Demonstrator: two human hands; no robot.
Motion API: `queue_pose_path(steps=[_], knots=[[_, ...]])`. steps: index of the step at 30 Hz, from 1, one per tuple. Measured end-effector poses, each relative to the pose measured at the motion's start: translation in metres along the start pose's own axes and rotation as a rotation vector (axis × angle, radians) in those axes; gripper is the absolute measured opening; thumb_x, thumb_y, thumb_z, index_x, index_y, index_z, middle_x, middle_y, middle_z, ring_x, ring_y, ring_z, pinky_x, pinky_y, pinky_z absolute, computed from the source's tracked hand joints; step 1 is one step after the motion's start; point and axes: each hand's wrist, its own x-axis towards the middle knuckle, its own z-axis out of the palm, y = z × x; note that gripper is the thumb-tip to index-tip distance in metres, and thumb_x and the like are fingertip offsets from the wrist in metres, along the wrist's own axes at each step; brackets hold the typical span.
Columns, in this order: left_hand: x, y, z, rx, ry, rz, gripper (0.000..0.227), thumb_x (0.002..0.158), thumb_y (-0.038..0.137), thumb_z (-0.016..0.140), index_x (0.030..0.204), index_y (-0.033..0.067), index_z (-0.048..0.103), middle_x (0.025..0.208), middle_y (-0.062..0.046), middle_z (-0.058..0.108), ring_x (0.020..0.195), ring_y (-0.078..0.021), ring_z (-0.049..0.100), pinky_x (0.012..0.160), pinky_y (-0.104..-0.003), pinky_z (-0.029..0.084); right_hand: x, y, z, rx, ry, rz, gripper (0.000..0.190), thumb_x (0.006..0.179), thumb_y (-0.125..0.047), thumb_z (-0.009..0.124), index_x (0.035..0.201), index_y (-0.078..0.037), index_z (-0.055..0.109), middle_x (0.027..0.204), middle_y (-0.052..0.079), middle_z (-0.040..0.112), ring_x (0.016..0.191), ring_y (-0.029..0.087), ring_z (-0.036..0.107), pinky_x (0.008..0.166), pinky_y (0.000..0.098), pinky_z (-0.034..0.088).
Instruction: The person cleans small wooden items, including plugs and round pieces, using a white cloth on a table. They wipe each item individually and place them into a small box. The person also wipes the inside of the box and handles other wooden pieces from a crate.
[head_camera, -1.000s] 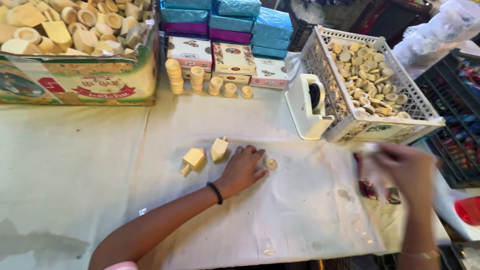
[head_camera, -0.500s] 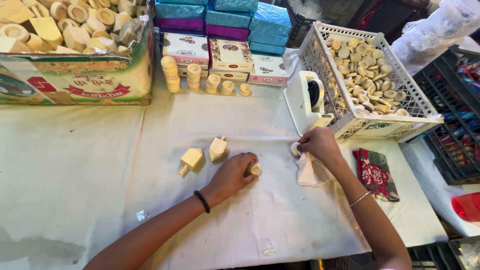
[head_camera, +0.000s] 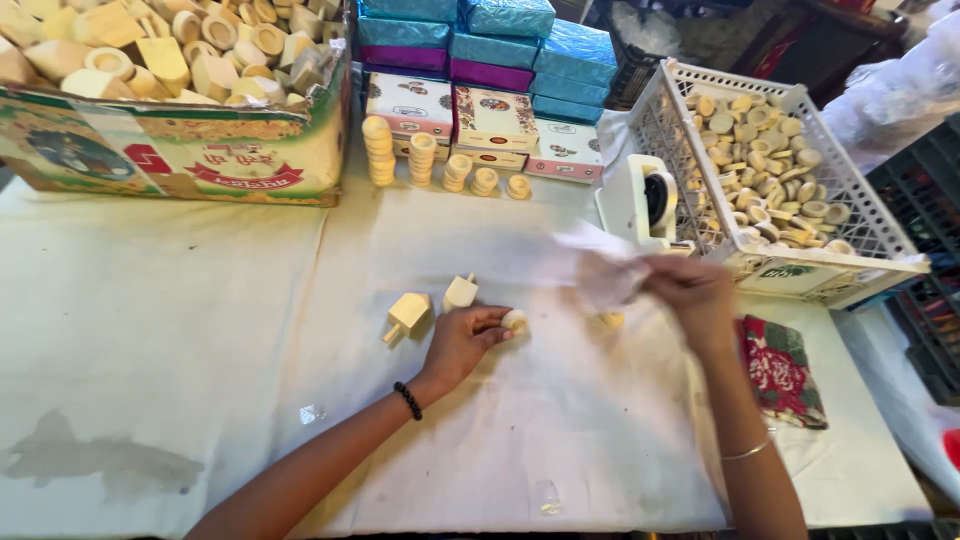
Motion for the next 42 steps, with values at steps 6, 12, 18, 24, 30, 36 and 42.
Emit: queue_pose_path(steps=[6, 12, 18, 24, 30, 36, 42], knots=[[-0.003, 0.019, 0.005, -0.042, 0.053, -0.008, 0.036, 0.087, 0.006, 0.077, 0.120, -0.0030, 0.071, 0.106, -0.005, 0.079, 0.095, -0.0083, 0.074, 0.087, -0.023, 0.060, -0.050, 0.005, 0.098, -0.418, -0.325, -0.396, 0.024, 0.084, -0.009, 0.077, 0.108, -0.011, 0.081, 0.111, 0.009, 0.078, 0.095, 0.022, 0.076, 0.084, 0.0335, 0.061], [-0.018, 0.024, 0.007, -0.009, 0.035, -0.019, 0.025, 0.087, 0.006, 0.080, 0.107, -0.0060, 0.075, 0.096, -0.009, 0.081, 0.082, -0.0074, 0.071, 0.074, -0.025, 0.057, -0.069, 0.011, 0.107, -0.577, -0.309, -0.743, 0.037, 0.079, -0.002, 0.072, 0.115, -0.005, 0.077, 0.117, 0.014, 0.076, 0.101, 0.029, 0.075, 0.080, 0.0345, 0.058], [-0.032, 0.046, 0.011, 0.283, 0.186, 0.240, 0.028, 0.083, 0.011, 0.083, 0.108, 0.0008, 0.075, 0.095, -0.009, 0.080, 0.079, -0.0111, 0.077, 0.069, -0.026, 0.060, -0.076, 0.036, 0.128, -0.167, -0.075, 0.011, 0.028, 0.089, -0.012, 0.076, 0.117, -0.009, 0.081, 0.100, 0.007, 0.083, 0.082, 0.015, 0.077, 0.076, 0.0297, 0.061], [-0.038, 0.053, 0.009, 0.536, 0.201, 0.672, 0.010, 0.091, 0.009, 0.076, 0.100, 0.0071, 0.076, 0.095, -0.009, 0.079, 0.085, -0.0251, 0.077, 0.073, -0.032, 0.060, -0.078, 0.046, 0.129, 0.595, -0.162, 0.440, 0.027, 0.094, -0.005, 0.068, 0.118, 0.001, 0.078, 0.107, 0.009, 0.080, 0.094, 0.013, 0.073, 0.087, 0.0271, 0.059], [-0.036, 0.058, 0.013, 0.397, 0.202, 0.346, 0.028, 0.089, 0.014, 0.078, 0.114, 0.0034, 0.074, 0.097, -0.015, 0.076, 0.078, -0.0218, 0.077, 0.068, -0.031, 0.058, -0.073, 0.021, 0.108, -0.384, -0.102, -0.402, 0.030, 0.090, -0.014, 0.072, 0.119, -0.011, 0.078, 0.113, 0.009, 0.079, 0.093, 0.018, 0.077, 0.077, 0.0258, 0.061], [-0.037, 0.050, 0.010, 0.343, 0.114, 0.171, 0.024, 0.088, 0.014, 0.080, 0.109, 0.0032, 0.077, 0.084, -0.015, 0.077, 0.066, -0.0188, 0.066, 0.063, -0.030, 0.052, -0.074, 0.004, 0.107, -0.543, -0.191, -0.867, 0.034, 0.083, -0.005, 0.070, 0.116, -0.002, 0.076, 0.108, 0.016, 0.077, 0.102, 0.028, 0.076, 0.075, 0.0302, 0.057], [-0.040, 0.053, 0.011, 0.454, 0.181, 0.472, 0.020, 0.088, 0.007, 0.078, 0.109, 0.0049, 0.076, 0.094, -0.011, 0.078, 0.081, -0.0216, 0.076, 0.071, -0.031, 0.059, -0.084, 0.050, 0.131, 0.133, -0.068, 0.123, 0.030, 0.096, -0.007, 0.073, 0.125, -0.001, 0.078, 0.110, 0.012, 0.082, 0.096, 0.022, 0.078, 0.083, 0.0303, 0.060]])
